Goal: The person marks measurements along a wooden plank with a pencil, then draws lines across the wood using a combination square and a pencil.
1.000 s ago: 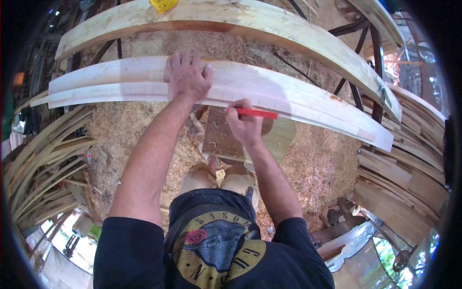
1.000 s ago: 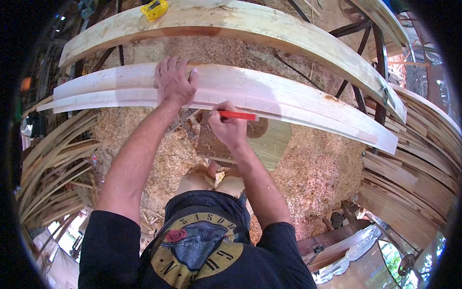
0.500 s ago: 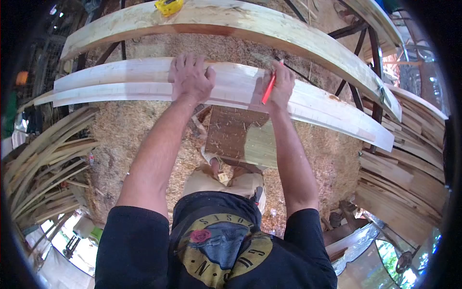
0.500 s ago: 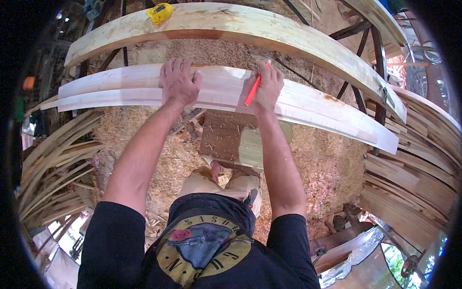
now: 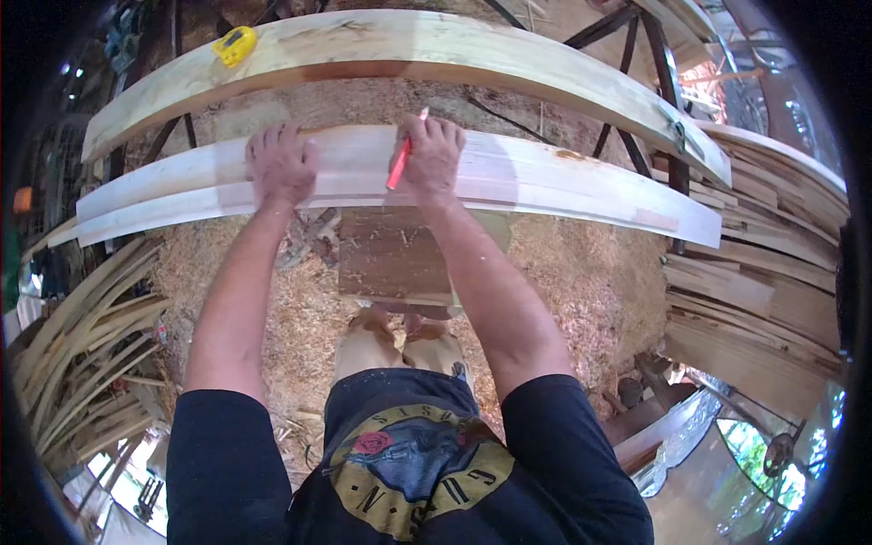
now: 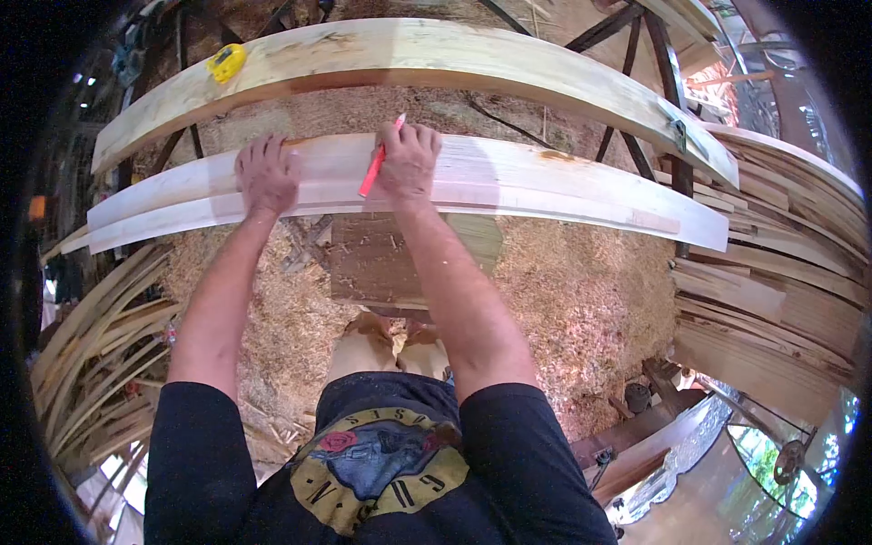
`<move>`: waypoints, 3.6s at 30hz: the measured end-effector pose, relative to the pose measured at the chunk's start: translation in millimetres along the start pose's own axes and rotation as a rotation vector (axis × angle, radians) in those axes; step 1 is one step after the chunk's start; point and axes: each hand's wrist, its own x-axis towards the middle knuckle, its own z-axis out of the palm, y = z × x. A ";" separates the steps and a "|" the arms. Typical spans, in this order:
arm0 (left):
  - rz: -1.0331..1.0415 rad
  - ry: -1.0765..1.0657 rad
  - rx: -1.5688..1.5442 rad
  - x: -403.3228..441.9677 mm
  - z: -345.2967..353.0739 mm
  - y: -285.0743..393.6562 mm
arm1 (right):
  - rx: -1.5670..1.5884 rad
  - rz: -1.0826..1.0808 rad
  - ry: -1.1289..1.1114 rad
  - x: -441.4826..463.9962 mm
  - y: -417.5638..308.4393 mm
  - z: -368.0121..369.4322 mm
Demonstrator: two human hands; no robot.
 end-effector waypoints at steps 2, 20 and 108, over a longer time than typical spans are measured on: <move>0.005 0.013 0.012 -1.8 0.9 -1.6 | 0.018 -0.009 0.021 0.2 -3.3 -1.9; -0.020 0.040 -0.395 2.7 -13.4 -45.0 | -0.167 -0.004 -0.033 -6.2 13.9 11.6; 0.045 -0.011 0.014 -5.2 -23.2 -207.3 | 0.557 0.197 -0.106 -67.5 -146.8 0.5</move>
